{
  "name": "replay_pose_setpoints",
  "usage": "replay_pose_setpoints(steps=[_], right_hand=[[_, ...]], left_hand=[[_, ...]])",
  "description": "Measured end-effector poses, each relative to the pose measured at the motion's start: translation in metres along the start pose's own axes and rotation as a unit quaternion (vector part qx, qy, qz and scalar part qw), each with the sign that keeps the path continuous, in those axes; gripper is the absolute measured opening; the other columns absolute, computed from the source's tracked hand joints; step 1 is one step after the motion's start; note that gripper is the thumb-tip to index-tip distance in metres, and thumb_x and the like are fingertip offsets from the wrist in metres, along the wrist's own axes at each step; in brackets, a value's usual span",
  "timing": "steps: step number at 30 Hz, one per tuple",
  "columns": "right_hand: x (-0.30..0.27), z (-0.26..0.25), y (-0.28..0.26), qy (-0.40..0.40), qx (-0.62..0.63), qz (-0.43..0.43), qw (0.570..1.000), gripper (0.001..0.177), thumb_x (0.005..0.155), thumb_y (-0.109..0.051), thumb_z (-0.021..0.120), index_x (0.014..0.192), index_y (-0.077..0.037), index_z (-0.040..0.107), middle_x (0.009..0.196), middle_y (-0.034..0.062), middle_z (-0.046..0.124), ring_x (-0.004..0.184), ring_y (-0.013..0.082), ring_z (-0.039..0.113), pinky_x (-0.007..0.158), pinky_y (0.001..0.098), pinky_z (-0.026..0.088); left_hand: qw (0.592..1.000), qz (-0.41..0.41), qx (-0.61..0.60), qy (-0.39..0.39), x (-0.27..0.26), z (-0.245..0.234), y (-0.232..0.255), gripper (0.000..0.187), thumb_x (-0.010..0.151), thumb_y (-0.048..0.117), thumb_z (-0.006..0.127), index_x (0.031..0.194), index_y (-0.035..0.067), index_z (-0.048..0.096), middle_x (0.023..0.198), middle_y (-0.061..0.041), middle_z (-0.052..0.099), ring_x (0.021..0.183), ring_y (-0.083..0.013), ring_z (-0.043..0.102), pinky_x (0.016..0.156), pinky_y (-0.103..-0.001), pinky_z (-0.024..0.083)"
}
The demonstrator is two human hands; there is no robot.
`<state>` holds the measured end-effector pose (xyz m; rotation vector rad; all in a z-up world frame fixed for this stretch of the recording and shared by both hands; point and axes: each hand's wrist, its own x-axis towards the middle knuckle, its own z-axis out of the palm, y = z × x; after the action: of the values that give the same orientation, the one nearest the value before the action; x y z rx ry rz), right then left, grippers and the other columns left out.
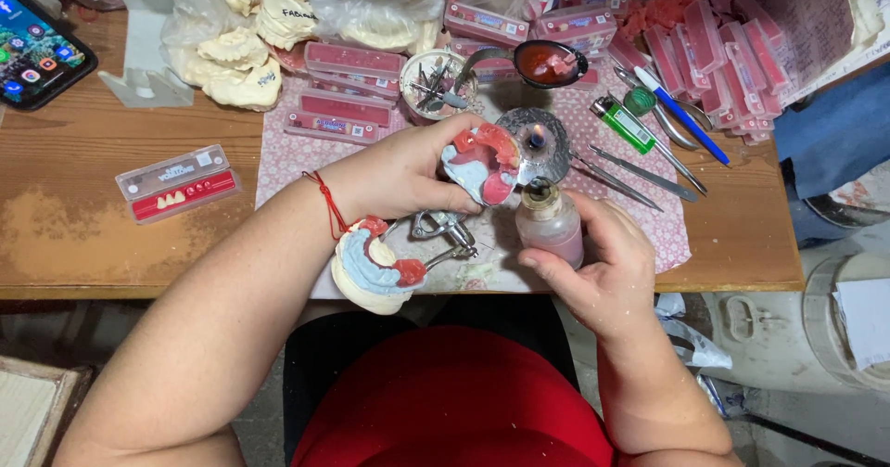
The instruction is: Applying and shaping wax on a dental model to form a denture base
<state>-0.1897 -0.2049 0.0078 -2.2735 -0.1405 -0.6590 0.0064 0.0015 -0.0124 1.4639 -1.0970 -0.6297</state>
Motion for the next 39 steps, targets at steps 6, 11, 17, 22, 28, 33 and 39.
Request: replay_pose_setpoints(steps=[6,11,17,22,28,33,39], right_hand=[[-0.044,-0.010,0.057,0.090,0.190,0.116,0.971,0.066,0.075,-0.013,0.090,0.133,-0.003,0.061,0.118,0.0137,0.072,0.111,0.0206,0.065,0.108,0.0444,0.050],[-0.051,-0.075,0.078,0.179,0.131,0.137,0.966,0.065,0.088,-0.021,0.078,0.142,-0.004,0.047,0.143,0.0183,0.057,0.127,0.0318,0.062,0.112,0.0448,0.052],[-0.075,-0.138,0.134,0.268,0.020,0.212,0.940,0.050,0.095,-0.016,0.079,0.138,-0.008,0.056,0.128,0.0058,0.063,0.116,0.0130,0.060,0.105,0.0270,0.051],[-0.087,-0.144,0.164,0.256,0.034,0.195,0.946,0.046,0.100,-0.019,0.076,0.139,-0.007,0.056,0.126,0.0022,0.062,0.113,0.0085,0.057,0.103,0.0229,0.048],[-0.061,-0.105,0.109,0.414,-0.105,-0.063,0.902,0.031,0.106,-0.001,0.067,0.116,-0.004,0.038,0.104,0.0130,0.035,0.089,0.0267,0.039,0.081,0.0392,0.035],[-0.008,-0.091,0.088,-0.014,-0.277,0.005,0.961,0.008,0.102,-0.003,0.069,0.108,-0.005,0.075,0.106,0.0092,0.076,0.101,0.0322,0.069,0.096,0.0434,0.051],[0.021,-0.092,0.107,-0.148,-0.363,0.050,0.918,0.017,0.089,-0.011,0.067,0.105,-0.012,0.072,0.107,0.0103,0.074,0.103,0.0349,0.068,0.091,0.0447,0.053]], left_hand=[[0.999,-0.001,0.048,-0.019,-0.002,-0.003,0.012,0.067,0.079,0.018,0.089,0.137,0.014,0.056,0.113,-0.017,0.077,0.110,-0.0329,0.073,0.098,-0.047,0.055],[0.994,-0.032,0.077,-0.068,0.003,-0.004,0.028,0.057,0.084,0.018,0.080,0.134,0.014,0.052,0.122,-0.001,0.067,0.111,-0.0127,0.063,0.096,-0.028,0.047],[0.994,-0.049,0.074,-0.071,0.005,-0.002,0.037,0.053,0.085,0.017,0.082,0.130,0.014,0.055,0.123,0.000,0.069,0.114,-0.0115,0.065,0.101,-0.027,0.048],[0.990,-0.085,0.084,-0.071,0.005,-0.002,0.031,0.069,0.072,0.021,0.093,0.129,0.015,0.054,0.126,0.002,0.069,0.109,-0.0097,0.068,0.097,-0.026,0.052],[0.994,0.000,0.070,-0.086,0.003,-0.006,0.026,0.056,0.080,0.022,0.089,0.124,0.011,0.056,0.122,-0.002,0.065,0.111,-0.0127,0.064,0.101,-0.028,0.048],[0.992,0.015,0.024,-0.119,0.001,-0.010,0.029,0.041,0.091,0.022,0.075,0.125,0.009,0.055,0.116,-0.002,0.064,0.105,-0.0126,0.063,0.098,-0.028,0.050],[0.996,0.012,-0.004,-0.089,-0.002,-0.008,0.022,0.029,0.103,0.026,0.055,0.125,0.008,0.060,0.124,-0.004,0.066,0.116,-0.0152,0.062,0.105,-0.031,0.045]])
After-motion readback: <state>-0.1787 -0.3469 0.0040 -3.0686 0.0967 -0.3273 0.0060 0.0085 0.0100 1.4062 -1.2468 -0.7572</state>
